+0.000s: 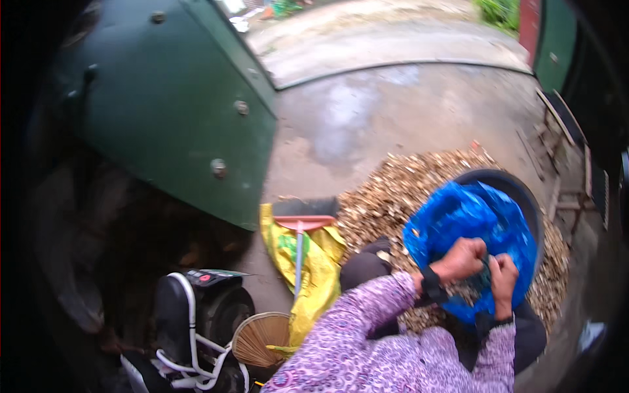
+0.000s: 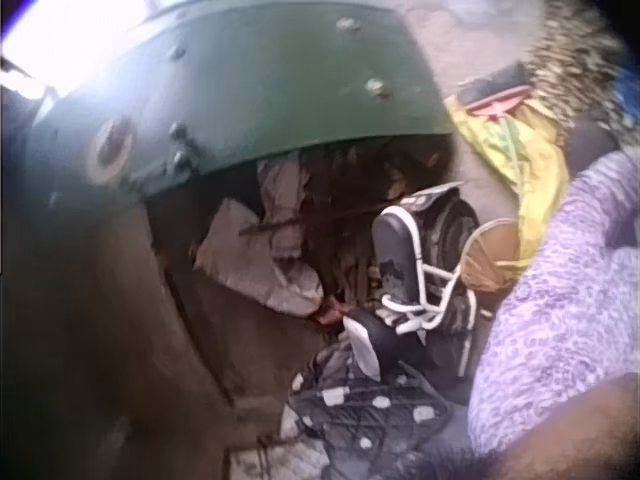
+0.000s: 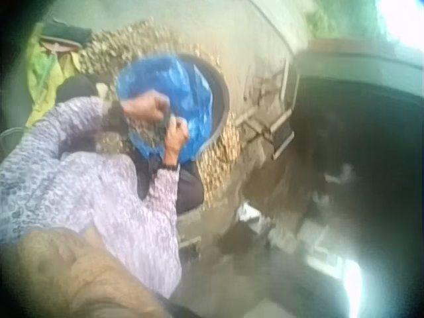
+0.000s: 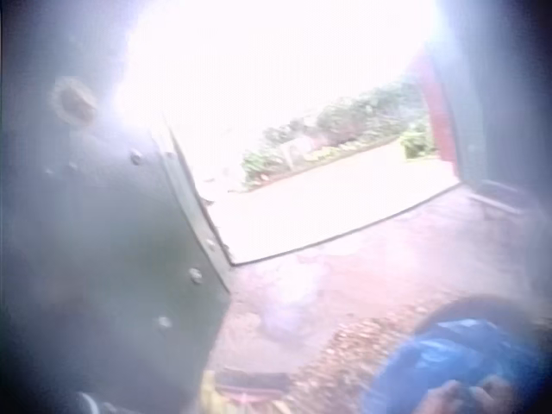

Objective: The person sits cross-legged on the floor and repeatedly picks up small nut-like items from a blue plastic bag, shells them by hand, and drops the shells onto the floor while placing the kernels into the bag. The process continues throughout the clip.

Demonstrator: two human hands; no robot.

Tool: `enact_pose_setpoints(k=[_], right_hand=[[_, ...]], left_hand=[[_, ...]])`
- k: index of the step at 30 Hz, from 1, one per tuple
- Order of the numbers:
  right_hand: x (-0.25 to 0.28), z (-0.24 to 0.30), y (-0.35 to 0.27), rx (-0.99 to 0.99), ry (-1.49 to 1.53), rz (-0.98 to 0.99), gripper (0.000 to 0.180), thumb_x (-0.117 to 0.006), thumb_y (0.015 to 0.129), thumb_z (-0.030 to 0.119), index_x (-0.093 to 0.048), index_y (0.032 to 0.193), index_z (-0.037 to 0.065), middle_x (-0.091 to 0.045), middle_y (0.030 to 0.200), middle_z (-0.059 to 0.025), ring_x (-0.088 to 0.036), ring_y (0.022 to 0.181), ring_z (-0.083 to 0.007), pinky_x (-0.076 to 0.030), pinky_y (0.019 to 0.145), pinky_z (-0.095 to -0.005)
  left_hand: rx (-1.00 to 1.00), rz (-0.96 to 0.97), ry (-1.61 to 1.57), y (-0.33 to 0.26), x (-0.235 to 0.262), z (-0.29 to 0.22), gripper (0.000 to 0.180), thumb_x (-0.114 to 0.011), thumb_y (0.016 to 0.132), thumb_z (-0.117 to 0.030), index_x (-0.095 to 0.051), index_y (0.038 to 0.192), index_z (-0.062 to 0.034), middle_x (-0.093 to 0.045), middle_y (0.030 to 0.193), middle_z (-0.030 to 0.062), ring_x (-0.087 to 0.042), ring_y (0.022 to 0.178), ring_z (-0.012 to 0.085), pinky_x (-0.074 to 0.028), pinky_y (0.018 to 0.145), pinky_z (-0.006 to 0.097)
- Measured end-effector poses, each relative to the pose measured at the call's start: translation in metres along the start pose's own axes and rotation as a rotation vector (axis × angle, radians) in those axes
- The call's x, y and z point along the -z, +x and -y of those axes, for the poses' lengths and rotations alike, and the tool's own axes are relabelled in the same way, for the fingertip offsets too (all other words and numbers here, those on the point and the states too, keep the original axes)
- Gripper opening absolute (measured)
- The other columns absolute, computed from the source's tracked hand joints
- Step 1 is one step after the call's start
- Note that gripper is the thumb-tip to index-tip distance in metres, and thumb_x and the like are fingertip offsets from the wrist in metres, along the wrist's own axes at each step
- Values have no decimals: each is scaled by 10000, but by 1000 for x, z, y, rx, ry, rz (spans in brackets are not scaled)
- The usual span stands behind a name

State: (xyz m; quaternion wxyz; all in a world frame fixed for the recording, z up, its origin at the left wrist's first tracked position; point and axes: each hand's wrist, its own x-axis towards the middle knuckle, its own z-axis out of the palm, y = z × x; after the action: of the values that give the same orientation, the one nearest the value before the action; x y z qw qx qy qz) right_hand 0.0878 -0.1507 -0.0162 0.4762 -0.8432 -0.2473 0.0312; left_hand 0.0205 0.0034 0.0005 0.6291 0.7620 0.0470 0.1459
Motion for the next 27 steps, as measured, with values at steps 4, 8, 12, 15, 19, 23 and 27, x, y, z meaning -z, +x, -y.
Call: enact_pose_setpoints(k=[4, 8, 12, 15, 19, 23, 27], right_hand=[[-7, 8, 11, -166, 171, 57, 168, -600, 804, 136, -554, 706, 8, -514, 611, -18, -471, 559, -79, -380, 501, -242], [4, 10, 10, -435, 350, 279, 180, -641, 761, 164, -582, 700, 6, -517, 586, 9, -491, 541, -62, -391, 493, -229], [10, 27, 4, -445, 191, 1130, 215, -661, 699, 186, -652, 798, -5, -605, 669, -31, -545, 588, -88, -443, 552, -243], [5, -18, 3, -426, 97, 825, 225, -634, 719, 189, -650, 831, -5, -613, 676, -39, -558, 590, -107, -448, 549, -256], [-4, -70, 8, -422, -16, 470, 209, -598, 717, 167, -653, 821, -5, -621, 677, -67, -568, 572, -134, -453, 550, -266], [-30, -75, -2, -170, -198, 460, 197, -603, 688, 152, -647, 831, 24, -620, 759, -120, -586, 709, -236, -458, 660, -329], [-53, -82, -8, -52, -287, 459, 210, -585, 705, 147, -646, 876, 42, -634, 800, -151, -619, 752, -250, -471, 687, -335]], left_hand=[[101, 30, 73, -3, 27, -9, 105, -634, 624, -41, -564, 698, -16, -554, 604, 88, -513, 569, 116, -437, 533, 282], [147, 394, 287, 0, 35, -12, 95, -620, 576, -81, -580, 634, -19, -572, 582, 129, -581, 547, 231, -440, 503, 327], [207, 1025, 422, -12, 41, -21, 180, -632, 605, -126, -655, 761, -40, -624, 684, 122, -601, 629, 237, -452, 562, 339], [181, 927, 457, -10, 40, -17, 195, -637, 608, -146, -661, 773, -44, -632, 700, 111, -599, 637, 240, -455, 587, 344], [216, 456, 223, -4, 44, -20, 189, -645, 631, -166, -653, 743, -13, -623, 635, 93, -602, 569, 176, -471, 532, 298], [405, 275, -24, 0, 52, -36, 228, -625, 703, -164, -633, 823, 29, -625, 700, 79, -591, 627, 130, -469, 578, 257], [502, 157, -198, 0, 54, -38, 226, -620, 740, -168, -619, 857, 26, -619, 699, 64, -575, 585, 111, -465, 535, 239]])
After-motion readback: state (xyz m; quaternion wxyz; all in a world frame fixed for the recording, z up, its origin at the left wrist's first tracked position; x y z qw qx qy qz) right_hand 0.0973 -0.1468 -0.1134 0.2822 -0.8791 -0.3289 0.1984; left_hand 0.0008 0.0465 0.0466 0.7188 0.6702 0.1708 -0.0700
